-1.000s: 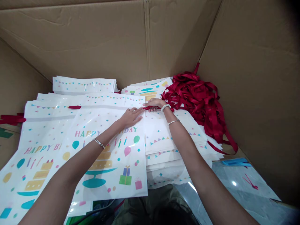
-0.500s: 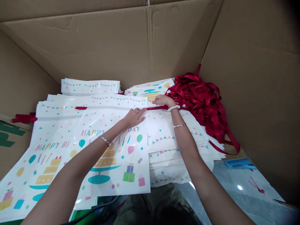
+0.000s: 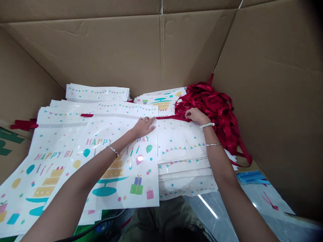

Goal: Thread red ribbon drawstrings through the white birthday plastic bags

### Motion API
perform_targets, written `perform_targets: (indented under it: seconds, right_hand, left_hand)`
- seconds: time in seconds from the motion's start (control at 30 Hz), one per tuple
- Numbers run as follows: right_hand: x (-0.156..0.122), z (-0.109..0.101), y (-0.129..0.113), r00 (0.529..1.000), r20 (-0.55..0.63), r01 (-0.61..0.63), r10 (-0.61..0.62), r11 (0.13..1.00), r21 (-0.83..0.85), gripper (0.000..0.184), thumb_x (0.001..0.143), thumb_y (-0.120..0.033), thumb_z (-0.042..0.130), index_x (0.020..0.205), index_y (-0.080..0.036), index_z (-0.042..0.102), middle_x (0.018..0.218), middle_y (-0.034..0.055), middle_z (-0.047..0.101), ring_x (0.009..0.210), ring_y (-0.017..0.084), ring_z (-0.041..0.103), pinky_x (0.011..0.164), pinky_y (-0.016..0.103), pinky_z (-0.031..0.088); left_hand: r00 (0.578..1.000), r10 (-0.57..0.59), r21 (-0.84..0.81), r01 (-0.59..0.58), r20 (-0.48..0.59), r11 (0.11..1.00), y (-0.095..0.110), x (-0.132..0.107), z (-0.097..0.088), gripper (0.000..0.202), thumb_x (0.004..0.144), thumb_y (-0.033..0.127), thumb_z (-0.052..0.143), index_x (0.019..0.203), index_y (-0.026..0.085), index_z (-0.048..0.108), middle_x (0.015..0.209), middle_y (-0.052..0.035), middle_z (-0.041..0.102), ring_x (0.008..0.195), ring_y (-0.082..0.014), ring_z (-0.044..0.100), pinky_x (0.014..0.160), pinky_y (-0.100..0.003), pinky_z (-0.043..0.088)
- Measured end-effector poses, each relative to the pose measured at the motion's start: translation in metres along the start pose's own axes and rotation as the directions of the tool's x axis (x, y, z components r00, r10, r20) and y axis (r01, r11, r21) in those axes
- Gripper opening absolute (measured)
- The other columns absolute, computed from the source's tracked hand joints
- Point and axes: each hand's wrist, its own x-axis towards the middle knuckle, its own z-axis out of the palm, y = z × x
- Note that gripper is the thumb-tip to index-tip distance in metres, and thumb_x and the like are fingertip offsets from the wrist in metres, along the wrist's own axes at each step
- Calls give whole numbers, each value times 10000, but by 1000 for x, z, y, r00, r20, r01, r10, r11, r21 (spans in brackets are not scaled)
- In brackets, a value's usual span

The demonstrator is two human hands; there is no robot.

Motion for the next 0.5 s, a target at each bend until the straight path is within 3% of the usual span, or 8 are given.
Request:
perform_targets:
  seconds: [0.23,0.5]
  right_hand:
    - [7,4,0,996,-65,54,-55,998,-29,241,896,-79,669,1040,-176,836,1092,71,776,982,172,694,889,223,480]
    - [12,3,-18,996,-37,76,-78,996,-51,250,910,-86,654,1048,-186,838,1108,62,775,1011,160,692,916,216,464]
  left_hand:
    - [998,-14,-29,12,-55,1000,-1,-2,6,675,1061,478,293,1638,131,339,1527,-180,541,1397,-328,446,1121,-485,334]
    - [996,-9,-86,2,-83,996,0,-3,8,659,1059,458,312,1642,153,336,1609,-164,463,1452,-321,410,1168,-489,308]
